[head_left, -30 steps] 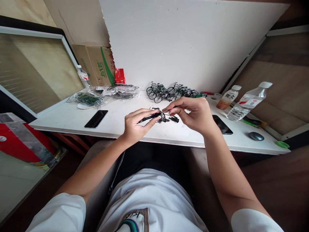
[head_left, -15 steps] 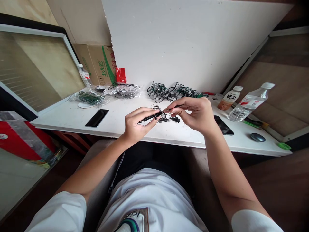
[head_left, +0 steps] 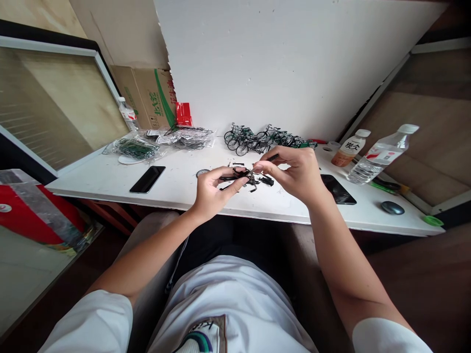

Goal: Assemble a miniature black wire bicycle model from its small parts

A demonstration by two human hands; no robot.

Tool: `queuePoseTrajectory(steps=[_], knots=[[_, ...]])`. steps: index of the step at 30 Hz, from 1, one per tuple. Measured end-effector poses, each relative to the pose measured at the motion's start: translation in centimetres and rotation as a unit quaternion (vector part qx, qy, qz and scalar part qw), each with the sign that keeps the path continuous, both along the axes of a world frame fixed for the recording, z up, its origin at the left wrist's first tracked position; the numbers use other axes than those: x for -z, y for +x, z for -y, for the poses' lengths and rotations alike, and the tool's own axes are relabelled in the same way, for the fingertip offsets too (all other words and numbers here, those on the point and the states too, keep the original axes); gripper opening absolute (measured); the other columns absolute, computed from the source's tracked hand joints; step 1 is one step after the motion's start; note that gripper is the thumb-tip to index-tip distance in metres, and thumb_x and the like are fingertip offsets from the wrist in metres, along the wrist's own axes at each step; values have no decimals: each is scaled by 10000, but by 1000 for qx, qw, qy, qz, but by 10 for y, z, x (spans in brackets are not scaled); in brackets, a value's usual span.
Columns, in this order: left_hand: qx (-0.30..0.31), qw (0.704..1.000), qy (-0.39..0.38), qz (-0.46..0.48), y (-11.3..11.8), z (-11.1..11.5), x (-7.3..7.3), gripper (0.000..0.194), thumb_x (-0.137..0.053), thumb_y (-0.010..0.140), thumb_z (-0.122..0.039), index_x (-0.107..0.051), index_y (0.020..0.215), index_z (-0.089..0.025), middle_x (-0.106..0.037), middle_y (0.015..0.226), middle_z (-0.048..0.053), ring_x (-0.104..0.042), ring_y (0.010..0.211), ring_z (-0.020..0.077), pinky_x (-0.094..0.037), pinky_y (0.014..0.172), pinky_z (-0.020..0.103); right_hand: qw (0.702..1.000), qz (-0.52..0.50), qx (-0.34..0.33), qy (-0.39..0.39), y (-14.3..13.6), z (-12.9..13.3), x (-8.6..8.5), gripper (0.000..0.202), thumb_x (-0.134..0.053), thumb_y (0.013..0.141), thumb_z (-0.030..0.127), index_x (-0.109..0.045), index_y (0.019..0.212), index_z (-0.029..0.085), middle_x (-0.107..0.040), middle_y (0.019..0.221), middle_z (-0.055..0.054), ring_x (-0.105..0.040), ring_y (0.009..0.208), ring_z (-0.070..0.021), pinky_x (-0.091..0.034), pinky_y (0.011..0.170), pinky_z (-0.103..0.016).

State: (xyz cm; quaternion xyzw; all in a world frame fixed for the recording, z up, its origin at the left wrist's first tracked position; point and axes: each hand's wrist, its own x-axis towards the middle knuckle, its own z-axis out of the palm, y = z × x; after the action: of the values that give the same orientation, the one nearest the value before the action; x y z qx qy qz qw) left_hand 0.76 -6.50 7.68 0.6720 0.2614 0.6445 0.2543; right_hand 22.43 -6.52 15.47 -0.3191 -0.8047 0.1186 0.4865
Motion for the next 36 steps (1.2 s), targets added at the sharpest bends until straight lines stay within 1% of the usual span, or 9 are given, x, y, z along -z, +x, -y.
queuePoseTrajectory(steps=[2,4,8,11,15,21,26,31,36], knots=[[46,996,-73,33,3,-5,6,333,-908,875,-395,-834,1089,-150,-853,1081,120,-836,995,254,-693,916,372,1000,8,-2,-3,-1,-1,0,486,-801,872,713,-777,865,228,-820,788,-49,-798,729,-228,-628,696,-305],[93,986,-123,62,6,-9,10,381,-942,832,-424,-830,1074,-152,-853,1070,118,-836,1002,265,-688,925,391,1000,23,0,-2,-1,-2,0,500,-760,902,726,-761,878,227,-819,800,-47,-790,725,-217,-622,715,-301],[176,948,-226,137,10,-10,12,447,-998,755,-431,-834,1061,-150,-847,1059,108,-828,1000,261,-668,963,409,998,62,-4,-2,0,-3,1,541,-615,1002,738,-726,920,215,-815,818,-56,-791,743,-203,-601,725,-282],[210,917,-288,176,12,-5,8,458,-1021,719,-413,-835,1034,-138,-838,1022,93,-819,968,244,-660,969,410,997,71,-24,-15,1,-5,2,547,-575,1020,744,-706,956,217,-814,847,-65,-795,777,-214,-587,710,-282],[233,889,-344,190,13,-1,4,479,-1042,674,-423,-819,979,-128,-828,993,82,-813,889,221,-654,948,401,995,70,-62,-41,2,-9,3,517,-591,1021,729,-684,967,224,-799,858,-60,-773,791,-220,-568,700,-299],[262,869,-383,173,13,0,4,448,-1016,715,-453,-791,908,-117,-826,973,101,-808,851,218,-653,907,368,985,32,-130,-107,5,-19,6,511,-637,1006,712,-643,915,210,-721,757,-41,-682,696,-178,-514,622,-277],[292,844,-413,182,13,0,7,425,-1018,719,-409,-811,941,-112,-827,995,107,-791,826,196,-655,884,348,963,5,-196,-183,8,-27,9,531,-679,971,725,-646,930,197,-708,766,-52,-683,711,-178,-549,655,-289],[306,828,-423,207,13,-3,9,386,-1015,730,-375,-807,936,-123,-818,980,81,-787,811,183,-655,856,328,956,-16,-202,-210,9,-33,12,524,-761,919,710,-660,918,196,-706,775,-49,-686,724,-181,-573,668,-299],[301,822,-429,223,12,-6,9,332,-988,770,-337,-800,944,-127,-809,961,70,-785,820,177,-651,870,323,959,-81,-199,-186,4,-38,15,509,-720,953,710,-650,916,208,-687,873,-46,-690,790,-176,-635,722,-319]])
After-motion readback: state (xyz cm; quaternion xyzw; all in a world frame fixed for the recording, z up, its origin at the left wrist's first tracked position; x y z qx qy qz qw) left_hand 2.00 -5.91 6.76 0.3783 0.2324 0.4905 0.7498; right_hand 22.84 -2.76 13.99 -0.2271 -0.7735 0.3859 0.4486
